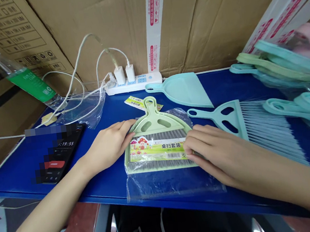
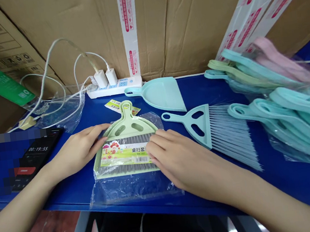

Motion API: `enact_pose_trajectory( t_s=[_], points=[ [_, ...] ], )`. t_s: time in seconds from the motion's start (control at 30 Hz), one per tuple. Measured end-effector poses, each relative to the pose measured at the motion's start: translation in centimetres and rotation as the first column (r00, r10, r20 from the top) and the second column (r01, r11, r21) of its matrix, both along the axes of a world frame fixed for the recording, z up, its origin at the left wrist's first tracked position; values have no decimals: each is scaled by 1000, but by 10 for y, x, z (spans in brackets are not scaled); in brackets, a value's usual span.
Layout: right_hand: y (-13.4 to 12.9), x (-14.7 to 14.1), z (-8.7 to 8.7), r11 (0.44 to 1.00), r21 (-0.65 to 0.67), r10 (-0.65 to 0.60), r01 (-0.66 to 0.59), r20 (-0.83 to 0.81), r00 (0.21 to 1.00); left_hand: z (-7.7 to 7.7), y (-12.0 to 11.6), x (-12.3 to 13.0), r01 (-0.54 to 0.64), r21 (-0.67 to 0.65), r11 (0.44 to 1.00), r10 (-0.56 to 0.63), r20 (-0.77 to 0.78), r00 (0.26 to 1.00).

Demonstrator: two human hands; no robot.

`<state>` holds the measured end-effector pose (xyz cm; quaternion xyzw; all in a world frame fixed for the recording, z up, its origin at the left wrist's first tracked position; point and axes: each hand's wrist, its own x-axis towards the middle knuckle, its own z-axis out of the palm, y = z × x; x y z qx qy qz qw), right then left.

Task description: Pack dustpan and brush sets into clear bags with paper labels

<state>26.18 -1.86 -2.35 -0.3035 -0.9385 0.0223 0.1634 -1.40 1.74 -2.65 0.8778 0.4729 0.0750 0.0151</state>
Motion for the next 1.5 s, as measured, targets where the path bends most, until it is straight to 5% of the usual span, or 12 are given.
enact_pose_trajectory(
  t_s=[0.53,0.8,1.07,1.3,1.5],
  points=[
    [4,0,-12,981,178,63,-82,108,992,1,-1,0,17,19,1000,-16,-26,1000],
    [3,-2,-10,960,271,64,-72,38,997,0,0,0,18,32,999,-17,-32,999],
    [0,-2,-5,967,223,117,-126,53,992,-2,1,-1,41,62,997,-38,-42,998],
    [0,-4,-3,904,407,116,-134,69,991,-2,1,-1,40,71,997,-36,-56,998],
    [-1,-5,-9,902,402,119,-154,112,987,-3,1,-2,72,89,993,-70,-35,997]
  ],
)
